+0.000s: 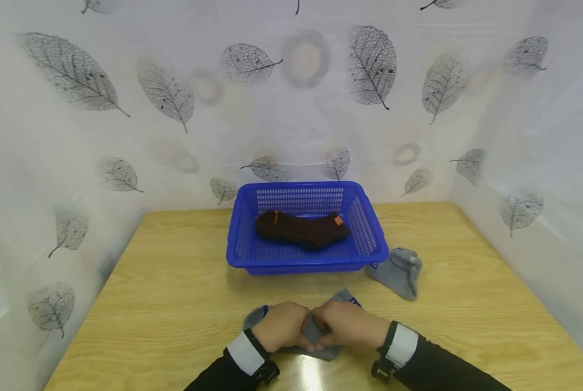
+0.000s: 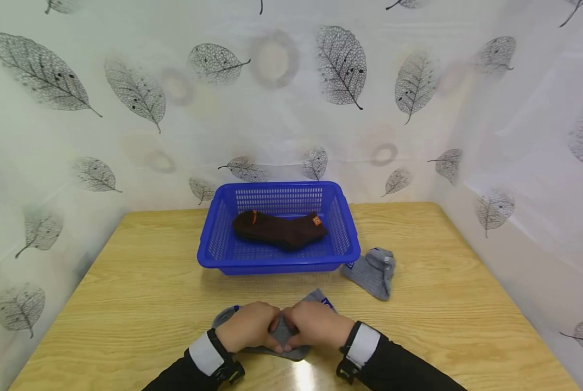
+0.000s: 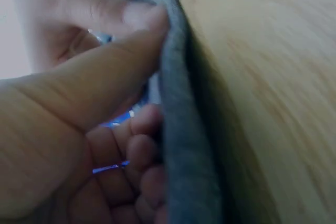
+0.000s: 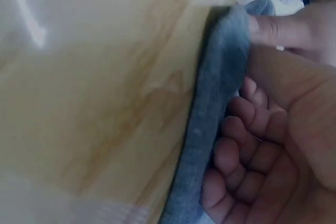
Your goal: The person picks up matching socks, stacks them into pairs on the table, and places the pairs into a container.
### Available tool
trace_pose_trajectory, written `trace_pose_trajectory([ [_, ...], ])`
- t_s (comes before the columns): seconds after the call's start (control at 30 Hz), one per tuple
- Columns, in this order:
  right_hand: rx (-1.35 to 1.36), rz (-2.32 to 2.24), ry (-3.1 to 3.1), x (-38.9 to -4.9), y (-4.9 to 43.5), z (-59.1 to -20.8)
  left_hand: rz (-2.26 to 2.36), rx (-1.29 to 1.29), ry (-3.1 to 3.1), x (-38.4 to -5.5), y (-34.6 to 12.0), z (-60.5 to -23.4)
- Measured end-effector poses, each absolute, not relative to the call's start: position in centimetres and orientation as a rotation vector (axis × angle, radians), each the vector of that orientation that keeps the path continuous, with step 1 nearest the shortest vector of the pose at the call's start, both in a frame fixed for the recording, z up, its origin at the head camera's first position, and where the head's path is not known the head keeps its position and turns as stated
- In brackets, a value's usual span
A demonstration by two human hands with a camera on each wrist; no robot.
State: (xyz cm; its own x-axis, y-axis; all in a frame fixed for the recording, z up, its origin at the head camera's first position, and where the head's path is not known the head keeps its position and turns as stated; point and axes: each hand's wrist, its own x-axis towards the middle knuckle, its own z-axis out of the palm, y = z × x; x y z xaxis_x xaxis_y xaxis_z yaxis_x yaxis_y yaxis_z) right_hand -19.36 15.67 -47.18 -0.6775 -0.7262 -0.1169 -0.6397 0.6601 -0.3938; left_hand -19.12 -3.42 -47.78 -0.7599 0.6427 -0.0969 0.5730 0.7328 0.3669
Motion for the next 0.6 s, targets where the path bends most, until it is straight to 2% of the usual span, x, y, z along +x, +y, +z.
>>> trace_pose_trajectory([
  [0.23, -1.071, -0.355, 2.594, -20.0, 16.7, -46.8, 0.361, 1.013, 2.745, -19.2, -4.4, -47.5],
  [0.6, -0.858, -0.307, 2.680, -19.5, 20.5, -46.5, 0.563, 0.956, 2.745, -19.0, -7.6, -48.5],
])
